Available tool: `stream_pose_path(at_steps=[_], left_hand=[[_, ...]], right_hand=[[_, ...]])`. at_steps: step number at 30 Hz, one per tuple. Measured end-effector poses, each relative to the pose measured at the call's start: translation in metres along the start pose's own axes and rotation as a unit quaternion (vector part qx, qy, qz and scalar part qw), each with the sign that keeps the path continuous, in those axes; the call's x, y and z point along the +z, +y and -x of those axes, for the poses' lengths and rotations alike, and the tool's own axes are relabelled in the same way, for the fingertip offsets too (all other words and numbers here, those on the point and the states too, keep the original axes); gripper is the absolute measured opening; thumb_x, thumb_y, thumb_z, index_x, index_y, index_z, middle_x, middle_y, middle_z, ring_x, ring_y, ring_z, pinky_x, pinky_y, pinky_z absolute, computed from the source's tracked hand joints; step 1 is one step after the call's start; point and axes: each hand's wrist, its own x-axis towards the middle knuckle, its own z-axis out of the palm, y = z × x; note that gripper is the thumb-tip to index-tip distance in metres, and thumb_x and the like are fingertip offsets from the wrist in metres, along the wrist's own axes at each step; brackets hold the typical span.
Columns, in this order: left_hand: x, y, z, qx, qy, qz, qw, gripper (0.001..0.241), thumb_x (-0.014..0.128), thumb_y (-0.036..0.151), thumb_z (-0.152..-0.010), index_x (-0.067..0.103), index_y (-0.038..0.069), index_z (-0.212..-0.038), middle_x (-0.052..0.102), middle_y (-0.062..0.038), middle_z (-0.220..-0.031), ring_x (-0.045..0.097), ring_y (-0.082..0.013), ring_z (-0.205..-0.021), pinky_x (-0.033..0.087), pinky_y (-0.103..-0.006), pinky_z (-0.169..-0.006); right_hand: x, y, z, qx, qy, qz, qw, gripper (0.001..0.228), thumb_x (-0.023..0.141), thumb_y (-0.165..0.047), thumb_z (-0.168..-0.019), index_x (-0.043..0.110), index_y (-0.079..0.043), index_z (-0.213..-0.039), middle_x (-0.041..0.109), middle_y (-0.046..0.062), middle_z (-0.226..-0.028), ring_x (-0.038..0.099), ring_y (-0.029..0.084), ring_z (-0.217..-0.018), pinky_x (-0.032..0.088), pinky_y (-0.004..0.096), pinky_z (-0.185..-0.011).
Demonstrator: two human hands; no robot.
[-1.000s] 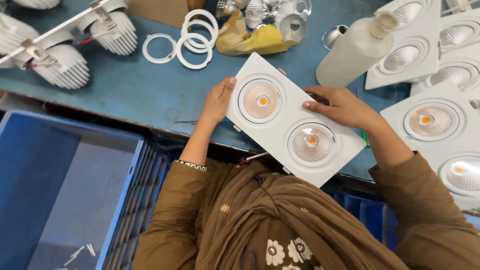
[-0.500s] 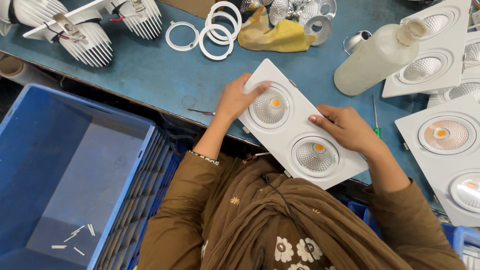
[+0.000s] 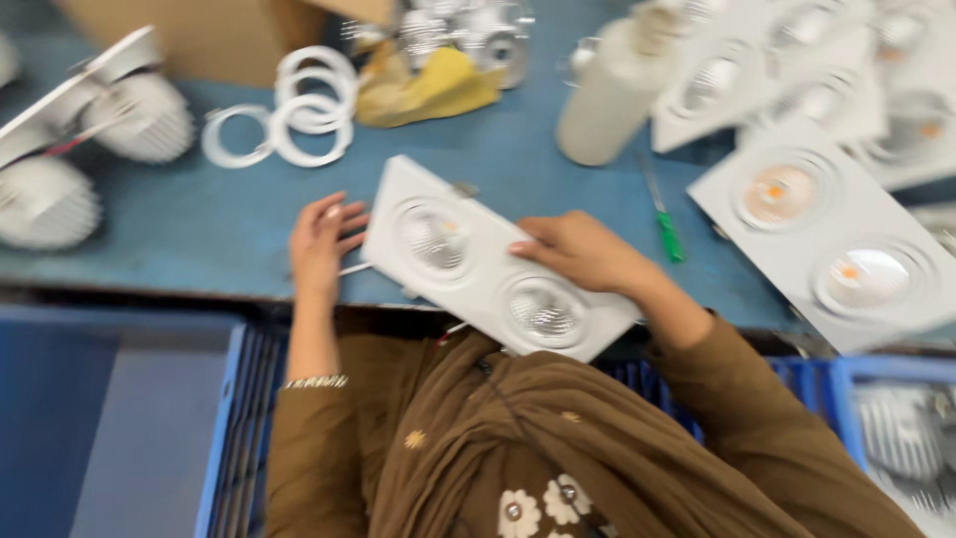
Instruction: The person assembles a dual LED ceiling light fixture by inserting LED modules into a white housing, wiping the interior with a yellow cloth, and securing clear plastic covers over each module. They then place the completed unit into a blue crate.
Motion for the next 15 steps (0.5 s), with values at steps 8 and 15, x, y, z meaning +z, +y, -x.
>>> stream_pose_path(at_steps=[8,15], left_hand=[[0.026,0.019,0.035,0.098,0.068,-0.03,0.992,0.03,0.06,0.027,-0.107,0.062,0.001,-0.121,0.072,-0.011,-0.11,0.072,-0.0186,-0.102,0.061,-0.0328,-0.087],[0.053,0.012,0.086,0.07,0.066,0.006,0.995,0.028,0.062,0.03,-0.106,0.063,0.003,-0.113,0.072,-0.011,-0.104,0.071,-0.0178,-0.095,0.059,-0.0313,-0.081]], right_hand=[[0.003,0.033,-0.008,-0.016,0.007,-0.07,0.997,0.039,0.057,-0.041,-0.101,0.072,-0.006,-0.11,0.075,0.013,-0.084,0.069,0.025,-0.071,0.053,0.038,-0.067],[-0.036,0.057,-0.029,0.016,0.06,-0.049,0.997,0.04,0.067,-0.039,-0.094,0.071,-0.006,-0.115,0.077,0.011,-0.096,0.073,0.021,-0.083,0.057,0.035,-0.075]])
